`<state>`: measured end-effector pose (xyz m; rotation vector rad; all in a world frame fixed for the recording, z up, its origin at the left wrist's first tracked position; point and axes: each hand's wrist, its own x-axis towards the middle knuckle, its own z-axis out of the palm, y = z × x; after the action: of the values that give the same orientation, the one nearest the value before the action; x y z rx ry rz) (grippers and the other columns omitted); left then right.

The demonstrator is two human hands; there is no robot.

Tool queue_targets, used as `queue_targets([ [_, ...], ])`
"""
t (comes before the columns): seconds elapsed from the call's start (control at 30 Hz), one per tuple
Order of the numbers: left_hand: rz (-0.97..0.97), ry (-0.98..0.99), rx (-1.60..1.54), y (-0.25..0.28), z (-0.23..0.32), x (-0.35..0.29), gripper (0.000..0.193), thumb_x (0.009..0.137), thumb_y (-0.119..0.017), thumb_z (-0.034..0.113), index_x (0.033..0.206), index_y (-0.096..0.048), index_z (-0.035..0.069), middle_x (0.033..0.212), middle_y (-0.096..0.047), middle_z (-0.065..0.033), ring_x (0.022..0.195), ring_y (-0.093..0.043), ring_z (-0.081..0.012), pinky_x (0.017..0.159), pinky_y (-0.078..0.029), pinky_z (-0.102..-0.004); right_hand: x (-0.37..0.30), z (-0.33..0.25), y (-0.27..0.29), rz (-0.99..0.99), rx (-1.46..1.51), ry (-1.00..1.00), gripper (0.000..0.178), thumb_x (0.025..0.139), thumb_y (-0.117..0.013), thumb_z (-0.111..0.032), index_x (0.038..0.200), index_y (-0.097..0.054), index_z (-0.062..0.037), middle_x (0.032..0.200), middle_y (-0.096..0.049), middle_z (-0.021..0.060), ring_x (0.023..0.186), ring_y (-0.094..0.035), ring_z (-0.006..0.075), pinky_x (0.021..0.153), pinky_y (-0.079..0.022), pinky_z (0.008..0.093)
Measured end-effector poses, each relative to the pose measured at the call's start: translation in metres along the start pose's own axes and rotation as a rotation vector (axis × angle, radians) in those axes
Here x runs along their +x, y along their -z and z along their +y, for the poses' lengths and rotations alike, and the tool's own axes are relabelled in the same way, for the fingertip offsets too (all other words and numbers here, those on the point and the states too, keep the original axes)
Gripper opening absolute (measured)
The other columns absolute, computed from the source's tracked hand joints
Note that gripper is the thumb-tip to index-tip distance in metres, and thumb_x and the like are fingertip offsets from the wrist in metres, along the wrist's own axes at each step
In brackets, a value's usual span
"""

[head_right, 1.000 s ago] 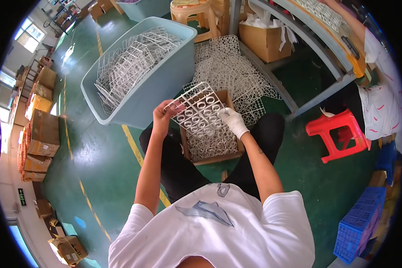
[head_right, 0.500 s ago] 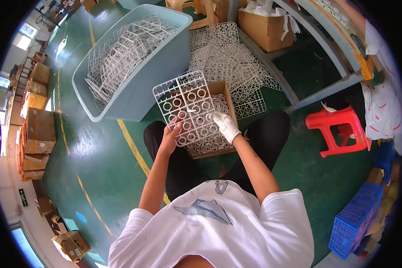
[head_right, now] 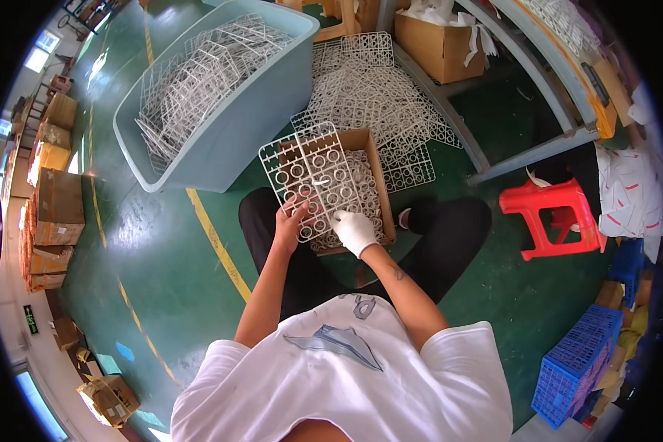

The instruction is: The person inserts small plastic rings into the circular slots of a larger plastic grid by hand, taking the rings from a plastic bin and pressing them into place.

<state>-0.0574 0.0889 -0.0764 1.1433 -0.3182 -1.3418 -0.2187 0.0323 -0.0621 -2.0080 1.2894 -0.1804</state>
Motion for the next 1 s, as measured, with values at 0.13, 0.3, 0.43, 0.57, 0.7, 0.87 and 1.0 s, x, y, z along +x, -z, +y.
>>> queue_targets([
  [0.13, -0.046, -0.003, -0.005, 0.003, 0.002, -0.002, 0.026, 0.086, -0.059, 0.01, 0.111, -0.056, 0.003, 0.097, -0.064, -0.0052, 0.081, -0.063, -0.0139, 0.067, -0.052, -0.0285, 0.003, 0.019, -0.013, 0.114, 0.312, 0.056, 0.029, 0.082, -0.052, -0.027, 0.066, -0.056, -0.0038, 0.053, -0.055, 0.0147, 0.048, -0.057, 0.0285, 0.047, -0.046, 0.0378],
  [0.3, -0.097, 0.025, -0.065, 0.007, -0.002, 0.001, 0.028, 0.087, -0.056, 0.009, 0.114, -0.054, 0.001, 0.099, -0.064, -0.0092, 0.083, -0.064, -0.0186, 0.071, -0.053, -0.0298, -0.015, 0.029, 0.018, -0.364, 1.001, -0.24, 0.029, 0.084, -0.051, -0.022, 0.059, -0.049, -0.0078, 0.046, -0.039, -0.0039, 0.035, -0.035, 0.005, 0.037, -0.035, 0.0197],
  [0.43, -0.126, 0.064, -0.091, 0.007, -0.008, 0.006, 0.025, 0.087, -0.056, 0.01, 0.111, -0.055, 0.001, 0.1, -0.064, -0.0103, 0.084, -0.064, -0.0191, 0.073, -0.053, -0.0315, -0.026, 0.039, 0.018, -0.434, 1.449, -0.092, 0.031, 0.087, -0.048, -0.02, 0.058, -0.045, -0.0087, 0.044, -0.035, -0.0041, 0.035, -0.031, 0.0057, 0.038, -0.031, 0.0217],
  [0.57, -0.038, -0.024, -0.148, 0.012, -0.007, 0.009, 0.026, 0.087, -0.058, 0.009, 0.112, -0.053, 0.002, 0.099, -0.063, -0.0104, 0.085, -0.064, -0.02, 0.073, -0.053, -0.0312, -0.033, 0.033, 0.032, -0.484, 1.939, 0.086, 0.046, 0.093, -0.044, -0.028, 0.051, -0.032, -0.0118, 0.042, -0.023, -0.0057, 0.036, -0.025, 0.0062, 0.039, -0.023, 0.0221],
  [0.7, -0.051, -0.033, -0.069, 0.012, -0.008, 0.014, 0.027, 0.088, -0.055, 0.01, 0.114, -0.05, 0.004, 0.104, -0.062, -0.0115, 0.086, -0.064, -0.0205, 0.073, -0.054, -0.0318, -0.019, 0.031, 0.036, 0.099, 0.957, -0.338, 0.023, 0.087, -0.055, -0.022, 0.083, -0.067, -0.0036, 0.048, -0.048, -0.0024, 0.04, -0.043, 0.0059, 0.042, -0.036, 0.0212],
  [0.87, -0.064, -0.039, -0.035, 0.011, -0.015, 0.012, 0.026, 0.088, -0.055, 0.01, 0.113, -0.05, 0.004, 0.102, -0.062, -0.0105, 0.085, -0.064, -0.02, 0.072, -0.054, -0.0315, -0.011, 0.016, 0.023, 0.195, -0.165, 0.054, 0.023, 0.083, -0.051, -0.028, 0.086, -0.061, -0.0074, 0.063, -0.06, 0.0182, 0.062, -0.06, 0.0342, 0.057, -0.047, 0.0434],
  [1.0, -0.06, -0.029, -0.042, 0.009, -0.013, 0.009, 0.026, 0.089, -0.054, 0.01, 0.114, -0.049, 0.004, 0.102, -0.062, -0.0109, 0.085, -0.064, -0.0205, 0.073, -0.054, -0.0326, 0.0, 0.022, 0.015, -0.102, 0.853, -0.334, 0.03, 0.085, -0.049, -0.031, 0.067, -0.05, -0.0079, 0.047, -0.044, 0.0014, 0.04, -0.043, 0.0132, 0.042, -0.039, 0.0302],
])
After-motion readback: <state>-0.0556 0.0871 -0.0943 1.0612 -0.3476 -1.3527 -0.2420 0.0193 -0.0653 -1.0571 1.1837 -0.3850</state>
